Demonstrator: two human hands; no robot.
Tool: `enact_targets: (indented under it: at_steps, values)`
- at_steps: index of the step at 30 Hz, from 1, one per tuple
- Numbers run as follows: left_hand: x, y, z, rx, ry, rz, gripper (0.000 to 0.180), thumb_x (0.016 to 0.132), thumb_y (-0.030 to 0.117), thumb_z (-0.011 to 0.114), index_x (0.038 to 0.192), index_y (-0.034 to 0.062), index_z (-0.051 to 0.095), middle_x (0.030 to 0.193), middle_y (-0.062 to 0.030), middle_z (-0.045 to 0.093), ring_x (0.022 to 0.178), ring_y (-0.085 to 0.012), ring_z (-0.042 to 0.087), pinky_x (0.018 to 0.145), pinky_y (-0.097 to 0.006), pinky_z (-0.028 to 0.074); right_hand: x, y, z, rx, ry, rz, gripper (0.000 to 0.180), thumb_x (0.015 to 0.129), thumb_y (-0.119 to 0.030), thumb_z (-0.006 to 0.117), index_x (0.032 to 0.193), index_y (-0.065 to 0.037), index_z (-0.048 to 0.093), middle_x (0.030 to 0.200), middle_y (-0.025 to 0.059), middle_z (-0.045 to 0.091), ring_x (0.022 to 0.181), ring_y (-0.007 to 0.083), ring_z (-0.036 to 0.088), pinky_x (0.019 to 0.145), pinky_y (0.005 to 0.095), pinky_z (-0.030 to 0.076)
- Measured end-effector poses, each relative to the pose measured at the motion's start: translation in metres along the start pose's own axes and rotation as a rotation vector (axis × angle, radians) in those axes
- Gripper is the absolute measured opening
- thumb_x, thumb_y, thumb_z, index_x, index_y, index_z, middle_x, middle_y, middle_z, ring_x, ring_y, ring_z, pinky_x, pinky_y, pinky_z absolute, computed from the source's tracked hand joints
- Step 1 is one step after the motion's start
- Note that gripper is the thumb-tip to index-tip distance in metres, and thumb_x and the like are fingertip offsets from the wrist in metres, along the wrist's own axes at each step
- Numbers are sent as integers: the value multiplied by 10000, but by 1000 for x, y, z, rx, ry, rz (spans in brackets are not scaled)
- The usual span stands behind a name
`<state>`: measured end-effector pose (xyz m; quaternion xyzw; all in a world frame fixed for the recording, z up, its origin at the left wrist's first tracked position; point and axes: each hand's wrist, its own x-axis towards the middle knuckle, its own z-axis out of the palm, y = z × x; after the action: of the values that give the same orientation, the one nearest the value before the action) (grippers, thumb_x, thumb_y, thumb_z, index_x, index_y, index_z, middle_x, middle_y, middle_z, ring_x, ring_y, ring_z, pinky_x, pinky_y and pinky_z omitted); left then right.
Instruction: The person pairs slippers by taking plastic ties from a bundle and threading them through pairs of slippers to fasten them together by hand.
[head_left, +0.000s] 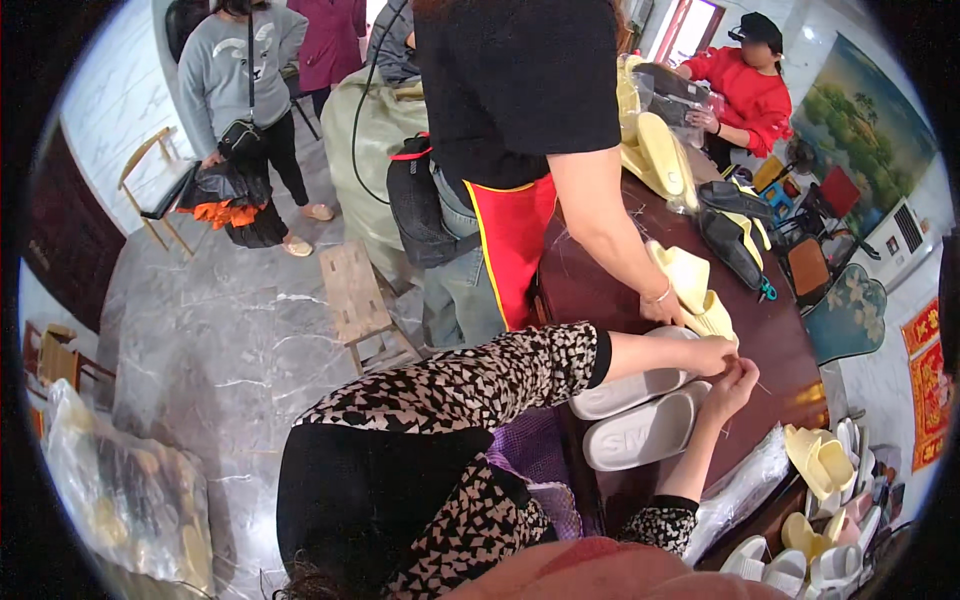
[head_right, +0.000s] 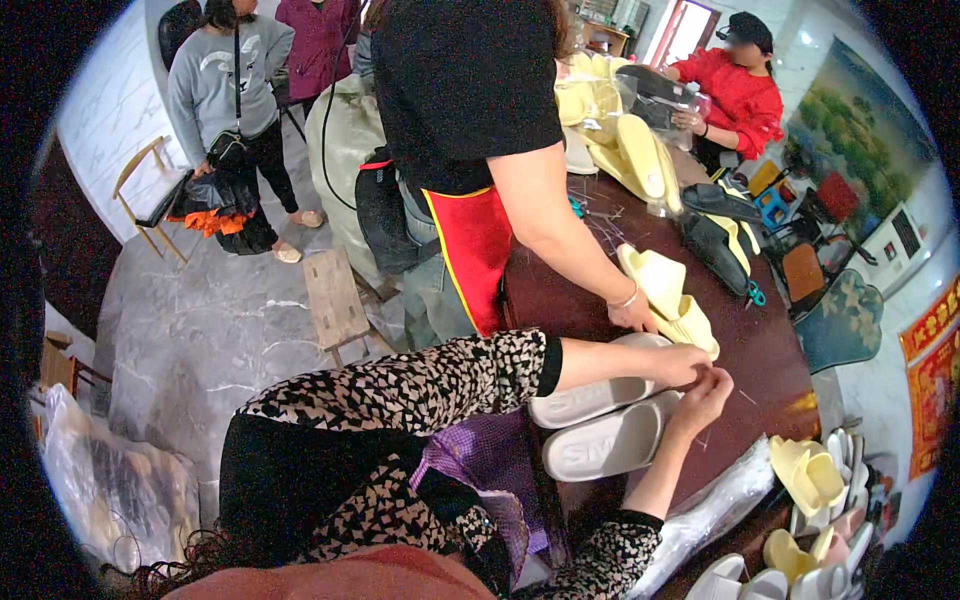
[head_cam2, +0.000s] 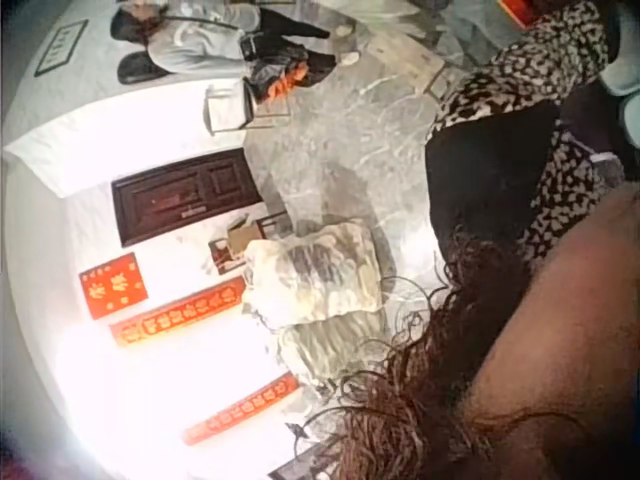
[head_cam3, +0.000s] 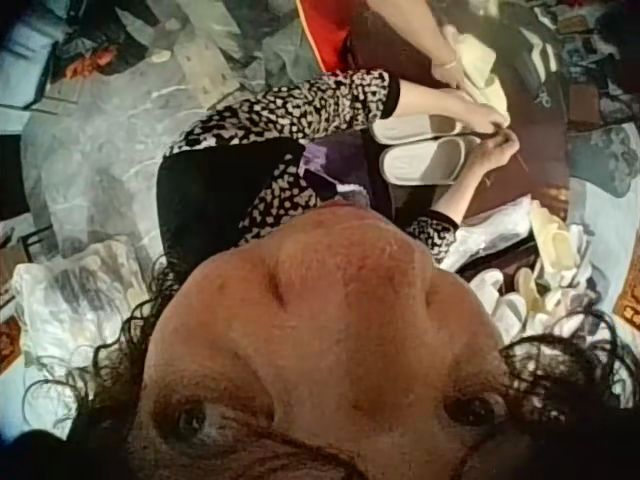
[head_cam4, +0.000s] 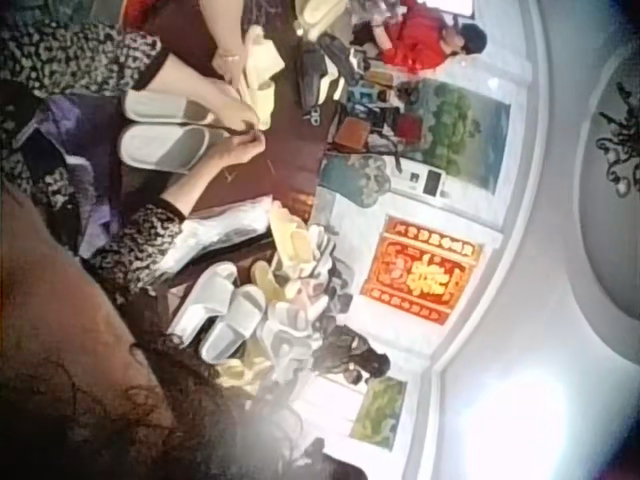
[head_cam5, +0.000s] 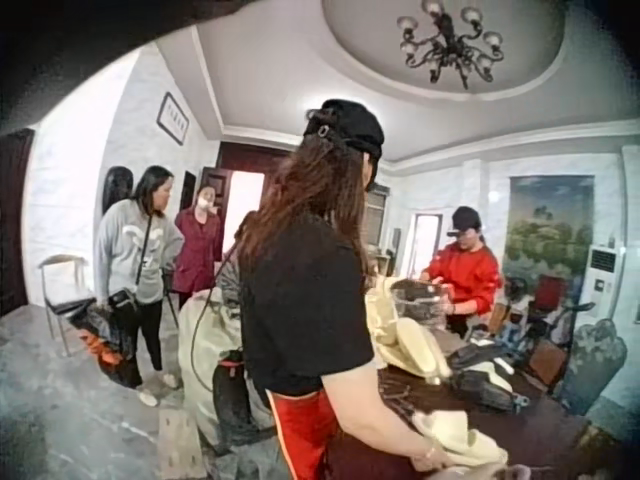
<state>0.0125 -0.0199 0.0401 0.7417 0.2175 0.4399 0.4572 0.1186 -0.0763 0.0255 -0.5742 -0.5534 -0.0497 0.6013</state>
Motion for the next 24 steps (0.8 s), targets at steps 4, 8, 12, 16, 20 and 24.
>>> enact_targets:
  at_steps: [4, 8, 12, 16, 20, 24]
  values:
    - [-10, -5, -1, -14, -131, -197, 160, 749, 116, 577, 796, -25, 635, 757, -170, 646, 735, -277, 635, 640, -360, 492, -15, 2, 2, -17, -33, 18, 61, 897, -43, 512, 946, -8, 526, 813, 85, 562, 750, 176, 546, 697, 297, 468]
    - [-17, -9, 0, -128, -76, -224, 159, 741, 122, 586, 722, -24, 648, 661, -153, 632, 646, -225, 627, 569, -341, 484, -18, 3, -3, -30, -75, 120, 61, 895, -41, 517, 945, -10, 533, 820, 80, 566, 749, 171, 543, 694, 288, 468]
    - [-21, -21, -8, -268, -38, -233, 149, 742, 127, 592, 684, 4, 653, 589, -72, 600, 543, -138, 572, 497, -281, 454, -22, -12, 8, 94, -53, 148, 73, 887, -45, 526, 945, -6, 548, 858, 53, 573, 757, 143, 530, 685, 277, 462]
    - [-20, -16, -22, -381, -225, -253, 197, 834, 225, 554, 868, 53, 645, 759, -52, 631, 636, -130, 563, 550, -265, 443, -13, -36, -8, 117, 28, 273, 95, 855, -50, 578, 931, -3, 610, 914, 39, 612, 807, 108, 556, 718, 243, 463]
    - [-12, -11, -17, -559, -158, -409, 183, 863, 181, 568, 938, 37, 652, 749, -14, 618, 546, -40, 483, 470, -178, 359, -14, -16, -25, 148, 57, 372, 115, 826, -27, 601, 933, 7, 629, 867, 36, 632, 769, 98, 562, 702, 222, 459]
    - [-17, -12, -7, -600, -191, -419, 188, 887, 180, 564, 960, 32, 654, 759, -11, 624, 542, -24, 473, 458, -160, 340, -32, -23, -27, 235, 156, 453, 111, 814, -12, 597, 912, 18, 640, 828, 64, 647, 752, 103, 579, 693, 240, 474]
